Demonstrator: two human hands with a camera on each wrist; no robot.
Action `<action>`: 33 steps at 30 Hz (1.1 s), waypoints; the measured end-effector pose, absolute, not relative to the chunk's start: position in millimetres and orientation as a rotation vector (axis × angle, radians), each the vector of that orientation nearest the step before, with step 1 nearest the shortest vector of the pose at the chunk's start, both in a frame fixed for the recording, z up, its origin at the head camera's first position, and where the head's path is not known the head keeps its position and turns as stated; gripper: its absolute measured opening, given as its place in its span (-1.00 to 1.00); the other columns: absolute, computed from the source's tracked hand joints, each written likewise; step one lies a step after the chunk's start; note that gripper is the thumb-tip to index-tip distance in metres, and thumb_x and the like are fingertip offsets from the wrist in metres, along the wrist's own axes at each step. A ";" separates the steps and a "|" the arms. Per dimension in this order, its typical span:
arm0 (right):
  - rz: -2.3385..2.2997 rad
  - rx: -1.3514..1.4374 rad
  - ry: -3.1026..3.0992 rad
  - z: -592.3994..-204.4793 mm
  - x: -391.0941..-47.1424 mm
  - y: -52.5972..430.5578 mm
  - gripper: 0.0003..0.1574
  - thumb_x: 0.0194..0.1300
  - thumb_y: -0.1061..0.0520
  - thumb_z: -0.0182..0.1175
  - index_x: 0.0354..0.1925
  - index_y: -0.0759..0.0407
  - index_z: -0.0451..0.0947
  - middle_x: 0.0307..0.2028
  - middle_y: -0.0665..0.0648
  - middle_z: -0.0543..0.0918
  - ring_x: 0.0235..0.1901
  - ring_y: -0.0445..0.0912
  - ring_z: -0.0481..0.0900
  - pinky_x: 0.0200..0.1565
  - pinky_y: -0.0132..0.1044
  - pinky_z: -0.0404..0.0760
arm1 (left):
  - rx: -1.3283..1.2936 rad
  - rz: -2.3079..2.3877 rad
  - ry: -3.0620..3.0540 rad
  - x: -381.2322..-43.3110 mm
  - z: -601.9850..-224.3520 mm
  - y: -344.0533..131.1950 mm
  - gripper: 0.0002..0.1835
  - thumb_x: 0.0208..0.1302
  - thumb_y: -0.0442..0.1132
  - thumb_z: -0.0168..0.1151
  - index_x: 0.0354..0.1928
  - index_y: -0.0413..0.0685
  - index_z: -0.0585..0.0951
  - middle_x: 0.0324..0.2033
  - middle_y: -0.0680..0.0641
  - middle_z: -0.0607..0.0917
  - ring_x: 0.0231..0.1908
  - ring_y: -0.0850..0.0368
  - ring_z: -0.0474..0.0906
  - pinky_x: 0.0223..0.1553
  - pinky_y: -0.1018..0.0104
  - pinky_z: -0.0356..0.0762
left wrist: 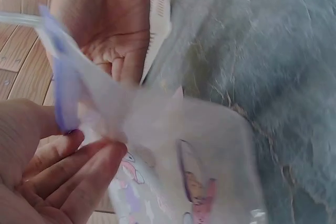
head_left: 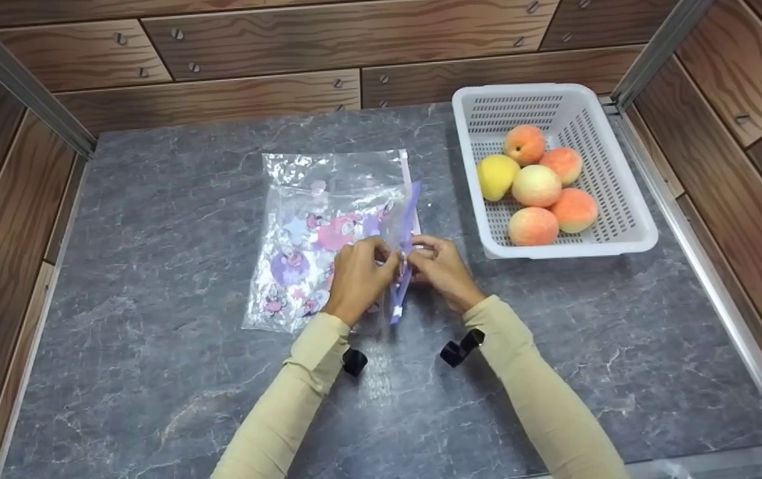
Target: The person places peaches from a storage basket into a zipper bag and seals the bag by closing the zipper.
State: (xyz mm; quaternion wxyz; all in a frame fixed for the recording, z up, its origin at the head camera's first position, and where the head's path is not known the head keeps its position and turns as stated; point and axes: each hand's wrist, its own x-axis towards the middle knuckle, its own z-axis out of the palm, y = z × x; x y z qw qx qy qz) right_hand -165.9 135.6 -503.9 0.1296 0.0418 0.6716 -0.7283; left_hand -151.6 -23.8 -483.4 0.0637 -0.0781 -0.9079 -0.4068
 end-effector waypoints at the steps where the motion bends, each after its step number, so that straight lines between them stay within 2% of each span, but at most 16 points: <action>1: -2.118 0.125 1.968 -503.9 -165.9 135.0 -0.64 0.28 0.46 0.06 0.04 0.54 0.51 -0.38 0.12 0.75 -0.49 -0.16 0.67 -0.41 -0.31 0.73 | -0.240 -1.215 -2.740 -151.8 -483.4 -24.0 -0.90 0.25 -0.23 0.34 -0.28 -0.12 0.73 -0.42 -0.03 0.80 -0.40 0.12 0.74 -0.35 0.19 0.67; 5: -2.127 0.121 2.038 -506.1 -165.6 133.3 -0.67 0.23 0.49 0.06 -0.02 0.54 0.52 -0.44 0.12 0.74 -0.55 -0.18 0.64 -0.49 -0.35 0.68 | -0.256 -1.190 -2.734 -152.5 -483.2 -26.0 -0.77 0.25 -0.30 0.31 -0.08 -0.19 0.74 -0.38 -0.08 0.81 -0.37 0.07 0.76 -0.34 0.16 0.69; 8: -2.119 0.088 2.123 -507.4 -165.0 132.9 -0.77 0.28 0.46 0.16 -0.08 0.53 0.56 -0.40 0.22 0.77 -0.57 -0.20 0.64 -0.52 -0.34 0.67 | -0.252 -1.219 -2.725 -153.7 -482.9 -29.6 -0.86 0.29 -0.29 0.31 -0.22 -0.16 0.79 -0.44 -0.05 0.80 -0.44 0.11 0.72 -0.41 0.21 0.65; 12: -2.106 0.061 2.209 -507.7 -165.0 134.1 -0.86 0.34 0.40 0.23 -0.17 0.52 0.59 -0.43 0.27 0.77 -0.64 -0.21 0.63 -0.56 -0.26 0.68 | -0.211 -1.304 -2.692 -153.9 -480.7 -39.0 -0.84 0.34 -0.25 0.32 -0.37 -0.11 0.79 -0.55 0.03 0.76 -0.57 0.21 0.62 -0.50 0.31 0.59; 15: -2.133 0.072 2.177 -509.6 -166.5 137.1 -0.84 0.39 0.39 0.17 -0.17 0.56 0.57 -0.54 0.19 0.73 -0.71 -0.19 0.60 -0.62 -0.25 0.67 | -0.151 -1.355 -2.658 -152.5 -479.2 -49.5 -0.86 0.30 -0.26 0.34 -0.41 -0.11 0.78 -0.59 0.06 0.73 -0.62 0.24 0.58 -0.52 0.34 0.58; 19: -2.162 0.104 2.101 -514.0 -168.5 142.8 -0.76 0.46 0.38 0.10 -0.07 0.64 0.54 -0.62 0.09 0.65 -0.76 -0.19 0.54 -0.68 -0.36 0.60 | -0.070 -1.392 -2.637 -149.9 -478.9 -64.7 -0.87 0.23 -0.30 0.32 -0.47 -0.12 0.75 -0.61 0.05 0.72 -0.64 0.23 0.59 -0.48 0.32 0.61; 22: -2.163 0.133 2.081 -516.4 -169.0 147.0 -0.70 0.47 0.37 0.09 -0.01 0.67 0.52 -0.63 0.08 0.64 -0.75 -0.20 0.52 -0.71 -0.42 0.55 | -0.028 -1.395 -2.635 -148.1 -479.4 -75.0 -0.85 0.20 -0.31 0.32 -0.51 -0.11 0.73 -0.63 0.06 0.71 -0.65 0.21 0.59 -0.47 0.29 0.61; 29: -2.164 0.225 2.074 -517.8 -170.4 155.8 -0.73 0.45 0.32 0.15 -0.09 0.61 0.53 -0.68 0.08 0.60 -0.78 -0.22 0.48 -0.75 -0.47 0.46 | 0.028 -1.377 -2.642 -143.2 -477.9 -95.0 -0.79 0.22 -0.26 0.27 -0.58 -0.05 0.70 -0.68 0.11 0.69 -0.66 0.22 0.59 -0.49 0.30 0.56; 33: -2.188 0.277 2.056 -517.7 -170.3 160.1 -0.74 0.45 0.34 0.12 -0.10 0.62 0.51 -0.65 0.09 0.60 -0.77 -0.22 0.49 -0.74 -0.46 0.47 | 0.054 -1.422 -2.624 -140.4 -477.8 -104.4 -0.78 0.23 -0.29 0.25 -0.57 -0.07 0.70 -0.70 0.11 0.69 -0.71 0.23 0.61 -0.59 0.36 0.56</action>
